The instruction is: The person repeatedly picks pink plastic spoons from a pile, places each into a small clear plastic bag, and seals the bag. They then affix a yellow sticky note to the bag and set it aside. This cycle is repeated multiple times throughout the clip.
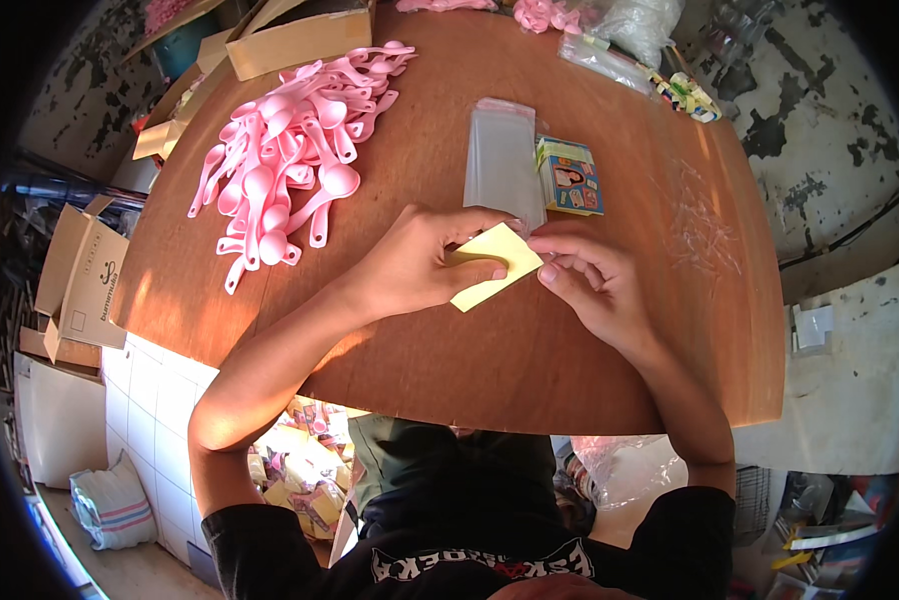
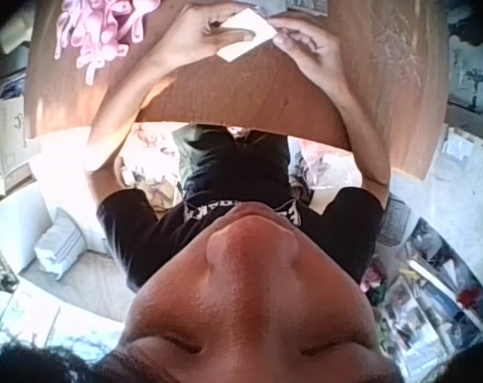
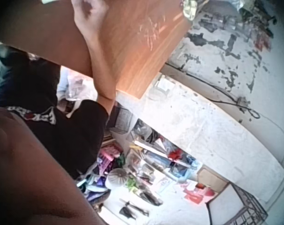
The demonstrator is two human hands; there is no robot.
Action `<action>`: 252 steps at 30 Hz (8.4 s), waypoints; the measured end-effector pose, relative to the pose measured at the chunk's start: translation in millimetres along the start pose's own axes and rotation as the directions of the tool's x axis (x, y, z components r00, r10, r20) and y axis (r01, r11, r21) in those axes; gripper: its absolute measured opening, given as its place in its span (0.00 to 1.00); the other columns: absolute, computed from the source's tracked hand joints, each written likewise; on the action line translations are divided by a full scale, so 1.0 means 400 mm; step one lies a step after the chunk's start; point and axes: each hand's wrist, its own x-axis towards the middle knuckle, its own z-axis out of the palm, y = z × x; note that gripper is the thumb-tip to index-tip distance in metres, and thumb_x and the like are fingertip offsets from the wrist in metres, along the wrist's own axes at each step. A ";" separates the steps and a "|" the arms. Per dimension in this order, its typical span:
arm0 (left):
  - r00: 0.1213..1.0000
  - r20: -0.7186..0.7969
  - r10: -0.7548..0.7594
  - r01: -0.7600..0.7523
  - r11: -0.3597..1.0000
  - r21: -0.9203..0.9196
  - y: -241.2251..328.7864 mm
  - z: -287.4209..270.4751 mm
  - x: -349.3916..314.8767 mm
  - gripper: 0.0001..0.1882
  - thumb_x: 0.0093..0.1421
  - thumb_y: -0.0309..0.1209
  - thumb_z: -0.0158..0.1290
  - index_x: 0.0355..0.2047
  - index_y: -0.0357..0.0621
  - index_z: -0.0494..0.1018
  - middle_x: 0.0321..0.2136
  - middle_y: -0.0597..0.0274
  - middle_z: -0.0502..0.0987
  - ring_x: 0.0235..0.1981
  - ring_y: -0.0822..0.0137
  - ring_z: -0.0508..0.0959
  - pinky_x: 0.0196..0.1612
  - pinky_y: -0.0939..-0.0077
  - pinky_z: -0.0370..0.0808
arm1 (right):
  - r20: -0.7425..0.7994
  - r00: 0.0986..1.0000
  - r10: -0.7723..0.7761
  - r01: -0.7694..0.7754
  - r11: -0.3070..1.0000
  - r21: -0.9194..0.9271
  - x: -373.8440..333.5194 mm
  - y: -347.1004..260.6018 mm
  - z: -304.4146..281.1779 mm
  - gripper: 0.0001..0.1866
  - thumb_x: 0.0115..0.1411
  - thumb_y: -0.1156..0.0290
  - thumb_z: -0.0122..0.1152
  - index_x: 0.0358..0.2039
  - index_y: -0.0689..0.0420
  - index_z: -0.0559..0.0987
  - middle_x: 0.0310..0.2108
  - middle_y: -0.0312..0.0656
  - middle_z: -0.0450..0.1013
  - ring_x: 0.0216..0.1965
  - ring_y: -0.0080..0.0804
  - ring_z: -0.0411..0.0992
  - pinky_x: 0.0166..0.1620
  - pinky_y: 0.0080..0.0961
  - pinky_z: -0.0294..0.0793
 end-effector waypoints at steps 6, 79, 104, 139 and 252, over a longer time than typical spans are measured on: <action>0.999 0.012 -0.043 0.043 0.999 -0.020 0.009 0.003 -0.001 0.23 0.56 0.25 0.63 0.52 0.36 0.73 0.37 0.59 0.82 0.35 0.78 0.79 0.36 0.79 0.78 | 0.021 0.995 0.100 -0.101 0.990 0.100 -0.010 -0.001 0.000 0.13 0.63 0.76 0.60 0.48 0.65 0.78 0.41 0.40 0.77 0.41 0.23 0.75 0.44 0.20 0.76; 0.899 0.394 0.190 0.110 0.773 -0.625 -0.014 -0.029 -0.003 0.19 0.63 0.29 0.58 0.53 0.36 0.70 0.45 0.64 0.77 0.46 0.76 0.74 0.51 0.78 0.72 | 0.355 0.934 0.044 -0.044 0.999 -0.008 0.446 0.125 0.297 0.18 0.62 0.72 0.61 0.53 0.60 0.76 0.41 0.40 0.78 0.33 0.20 0.72 0.38 0.21 0.75; 0.983 0.138 -0.125 0.168 0.912 -0.374 -0.021 -0.036 0.012 0.18 0.62 0.27 0.58 0.52 0.39 0.72 0.36 0.63 0.80 0.36 0.78 0.77 0.39 0.79 0.75 | -0.506 0.849 -0.151 0.155 0.987 -0.034 0.117 -0.168 -0.265 0.10 0.64 0.77 0.56 0.45 0.65 0.77 0.35 0.39 0.76 0.34 0.24 0.76 0.41 0.21 0.77; 0.972 -0.039 -0.231 0.205 0.917 -0.341 0.004 0.016 0.003 0.07 0.62 0.25 0.58 0.38 0.33 0.79 0.32 0.65 0.81 0.33 0.80 0.77 0.37 0.84 0.75 | -0.485 0.874 -0.016 0.099 0.984 0.146 0.081 -0.127 -0.152 0.10 0.63 0.75 0.60 0.44 0.65 0.78 0.36 0.41 0.76 0.37 0.27 0.78 0.39 0.27 0.85; 0.984 0.174 -0.048 0.090 0.966 -0.242 0.004 0.066 -0.018 0.17 0.65 0.25 0.51 0.54 0.36 0.72 0.42 0.56 0.81 0.42 0.77 0.76 0.47 0.76 0.75 | -0.110 0.942 -0.318 0.188 0.769 -0.611 -0.021 -0.023 0.029 0.07 0.52 0.74 0.67 0.33 0.57 0.81 0.31 0.38 0.75 0.26 0.38 0.76 0.28 0.30 0.76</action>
